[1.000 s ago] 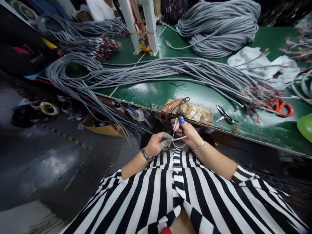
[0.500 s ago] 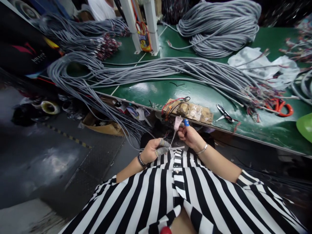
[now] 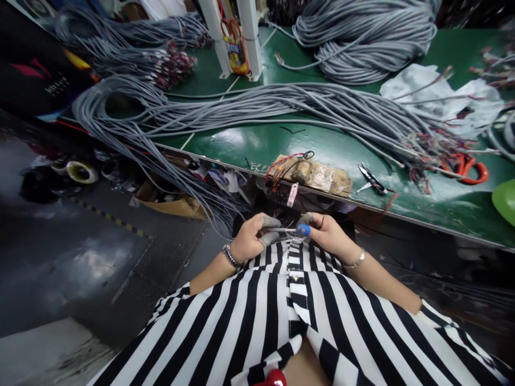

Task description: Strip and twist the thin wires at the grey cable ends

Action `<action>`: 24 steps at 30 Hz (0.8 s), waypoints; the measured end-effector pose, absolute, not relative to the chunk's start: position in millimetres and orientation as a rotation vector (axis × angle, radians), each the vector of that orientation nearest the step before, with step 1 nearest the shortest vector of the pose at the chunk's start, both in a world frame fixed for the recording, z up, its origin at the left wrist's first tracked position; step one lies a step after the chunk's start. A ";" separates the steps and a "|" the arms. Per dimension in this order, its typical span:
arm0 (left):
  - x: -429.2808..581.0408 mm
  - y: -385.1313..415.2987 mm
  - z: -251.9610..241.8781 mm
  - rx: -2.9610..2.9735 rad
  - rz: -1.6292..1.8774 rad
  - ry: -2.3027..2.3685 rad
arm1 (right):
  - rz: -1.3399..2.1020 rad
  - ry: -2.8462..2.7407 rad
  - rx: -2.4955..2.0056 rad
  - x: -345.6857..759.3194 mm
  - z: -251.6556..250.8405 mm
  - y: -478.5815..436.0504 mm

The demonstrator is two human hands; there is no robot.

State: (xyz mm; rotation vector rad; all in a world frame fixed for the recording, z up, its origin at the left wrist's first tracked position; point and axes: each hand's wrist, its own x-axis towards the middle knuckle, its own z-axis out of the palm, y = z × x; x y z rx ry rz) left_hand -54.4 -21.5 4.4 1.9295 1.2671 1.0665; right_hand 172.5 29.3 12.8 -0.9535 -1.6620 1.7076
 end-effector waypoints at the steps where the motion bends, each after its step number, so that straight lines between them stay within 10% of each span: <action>1: -53.8 -21.3 2.4 1.947 1.114 1.285 | 1.790 -1.572 -0.961 172.2 11.8 28.5; 24: -38.9 3.0 -3.7 1.104 1.172 1.191 | 1.956 -1.142 -0.962 135.9 -2.9 74.6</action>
